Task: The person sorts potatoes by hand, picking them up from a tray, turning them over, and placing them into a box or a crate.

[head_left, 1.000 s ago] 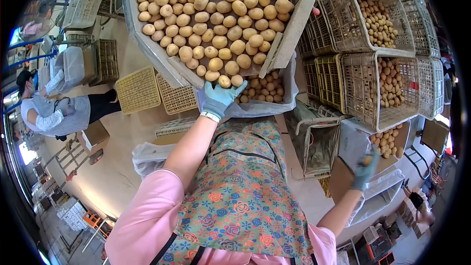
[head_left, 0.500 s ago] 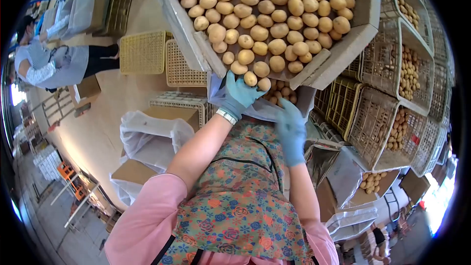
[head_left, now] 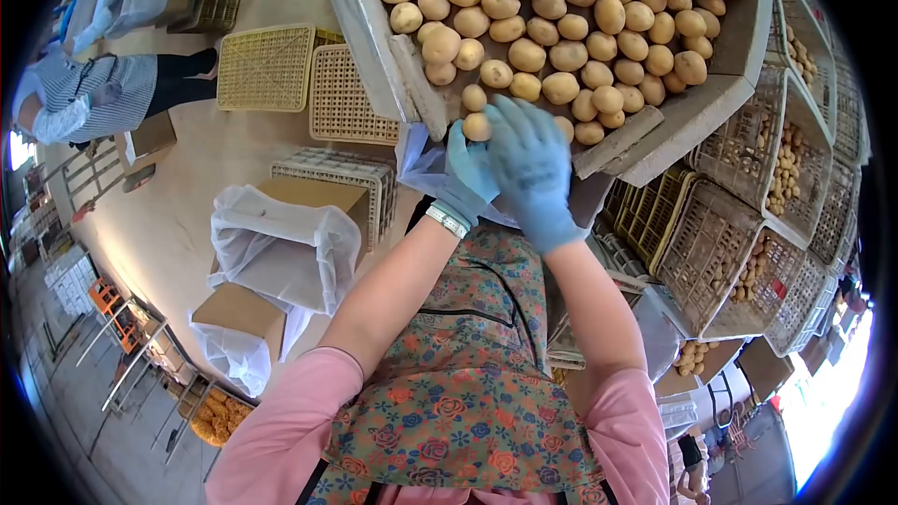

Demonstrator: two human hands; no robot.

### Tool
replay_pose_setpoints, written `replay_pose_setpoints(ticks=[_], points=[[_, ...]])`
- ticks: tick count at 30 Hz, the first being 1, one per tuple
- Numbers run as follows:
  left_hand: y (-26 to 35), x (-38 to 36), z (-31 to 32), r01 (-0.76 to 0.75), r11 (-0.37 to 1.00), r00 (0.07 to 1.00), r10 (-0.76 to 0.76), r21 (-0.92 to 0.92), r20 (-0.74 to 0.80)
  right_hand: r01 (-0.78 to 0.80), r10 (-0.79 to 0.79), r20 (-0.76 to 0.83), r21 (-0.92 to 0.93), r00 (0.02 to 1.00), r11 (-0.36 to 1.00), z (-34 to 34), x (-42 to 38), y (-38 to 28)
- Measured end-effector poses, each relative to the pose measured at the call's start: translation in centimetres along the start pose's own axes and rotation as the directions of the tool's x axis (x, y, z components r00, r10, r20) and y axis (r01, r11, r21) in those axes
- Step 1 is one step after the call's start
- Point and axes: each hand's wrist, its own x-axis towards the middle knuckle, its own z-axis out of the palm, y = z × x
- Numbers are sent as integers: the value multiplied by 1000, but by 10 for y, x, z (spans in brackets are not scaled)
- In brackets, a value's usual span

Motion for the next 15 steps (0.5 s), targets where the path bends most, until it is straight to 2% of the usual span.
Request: replay_pose_setpoints(ticks=[1,2,3,4,5,7,9,10,11,12,13,14,15], points=[[1,3,-19,-16,996,971,36,-87,234,34,-33,-49,5,998,999,15,14,-13],[2,3,-27,-13,997,971,32,-78,239,77,-76,26,-2,997,997,28,33,-18],[5,2,-32,-173,846,978,86,504,192,54,-49,78,-60,996,997,44,47,-22],[8,1,-37,-234,370,970,155,899,188,31,-16,128,-119,992,992,59,57,-25],[11,0,-40,-177,-248,950,210,952,231,21,-7,114,-120,993,993,72,66,-28],[27,-4,-53,-152,-318,960,177,936,216,-11,59,169,-276,984,961,86,80,-26],[35,-8,-61,-93,-429,973,151,899,173,-16,60,181,-234,982,972,78,79,-16],[28,-5,-53,-96,-431,974,145,897,174,-107,109,72,-25,991,994,73,72,-10],[16,2,-36,-161,486,985,23,859,172,-166,174,-25,195,984,967,68,65,-5],[10,5,-19,21,993,963,-51,113,266,-173,228,-131,334,965,927,35,55,-13],[10,-1,-5,18,993,964,-48,117,260,-221,349,-172,505,921,834,27,39,-15],[9,-7,8,94,995,992,-95,15,85,-243,470,-187,660,863,710,21,24,-14],[8,-8,22,146,984,985,-153,-98,-76,-396,655,53,831,754,389,13,6,-11]])
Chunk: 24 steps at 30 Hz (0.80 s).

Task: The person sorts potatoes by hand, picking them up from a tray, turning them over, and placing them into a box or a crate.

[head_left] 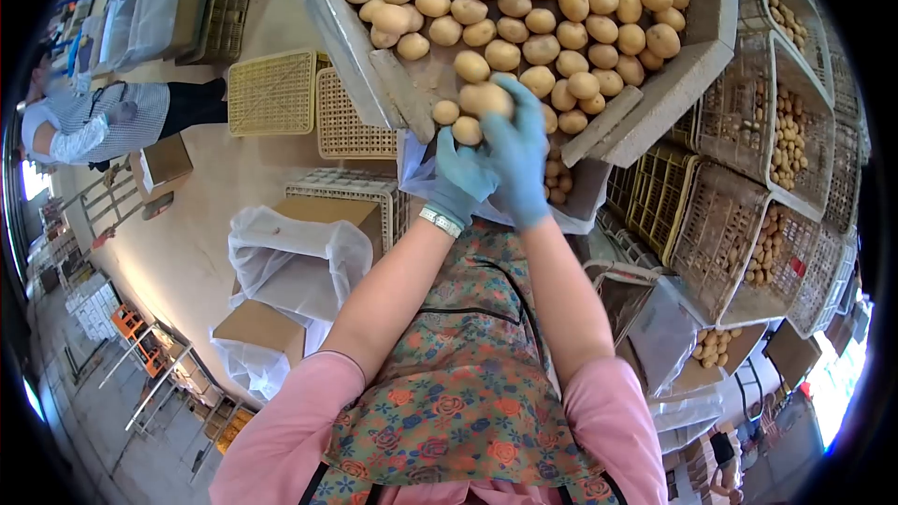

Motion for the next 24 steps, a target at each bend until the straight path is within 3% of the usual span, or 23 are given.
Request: replay_pose_setpoints(ticks=[1,2,3,4,6,7,8,10,11,13,14,15,16,17,18,20,21,22,23,24], points=[[-7,1,9,-45,980,988,72,193,-136,-236,252,38,509,967,828,-16,-9,-7],[-7,-1,9,-54,979,986,83,194,-143,-244,280,92,783,956,573,-30,-19,6],[-7,-4,8,-28,971,990,60,238,-126,-56,60,1,362,998,930,-47,-22,23],[-6,-3,9,1,959,995,29,285,-101,193,-189,38,-170,981,966,-56,-22,33],[-2,-2,1,1,946,999,14,324,-43,88,-75,83,-170,994,982,-38,-22,4],[6,2,-10,19,979,1000,-19,203,-4,408,-358,198,-484,913,774,-30,-18,24],[7,3,-6,39,996,998,-42,80,38,406,-359,192,-486,913,774,-23,-10,20],[1,3,-5,-16,992,1000,14,124,13,427,-263,341,-782,903,455,-4,5,10],[1,2,-6,-10,996,998,5,84,67,426,-266,337,-779,903,461,9,10,4],[1,1,-8,1,999,993,-7,49,118,399,-22,401,-905,916,148,28,20,-5],[0,-1,-8,-151,868,988,113,473,108,394,-22,395,-907,918,151,28,27,-5],[0,-1,-8,-252,546,963,218,799,155,498,46,500,-866,865,47,29,35,-6],[0,0,-4,-249,543,965,210,802,157,596,123,587,-802,800,-50,29,43,-7],[-2,-1,2,-127,789,984,176,602,-22,609,42,613,-789,789,80,18,49,-4],[-4,-2,8,-21,948,979,84,319,-185,604,42,608,-793,793,78,2,49,-2],[-10,0,19,-43,947,960,127,319,-250,500,-164,540,-564,825,657,-31,40,-12],[-7,1,21,-38,935,990,83,351,-114,380,-97,508,-490,856,785,-41,28,-12],[-7,0,19,-37,924,999,35,381,14,377,-90,508,-498,857,781,-50,14,-16],[-9,2,11,-131,850,989,150,510,4,201,-36,490,-288,871,936,-58,-1,-21],[-6,5,0,-128,853,989,148,505,2,5,19,484,-49,875,999,-64,-14,-25]])
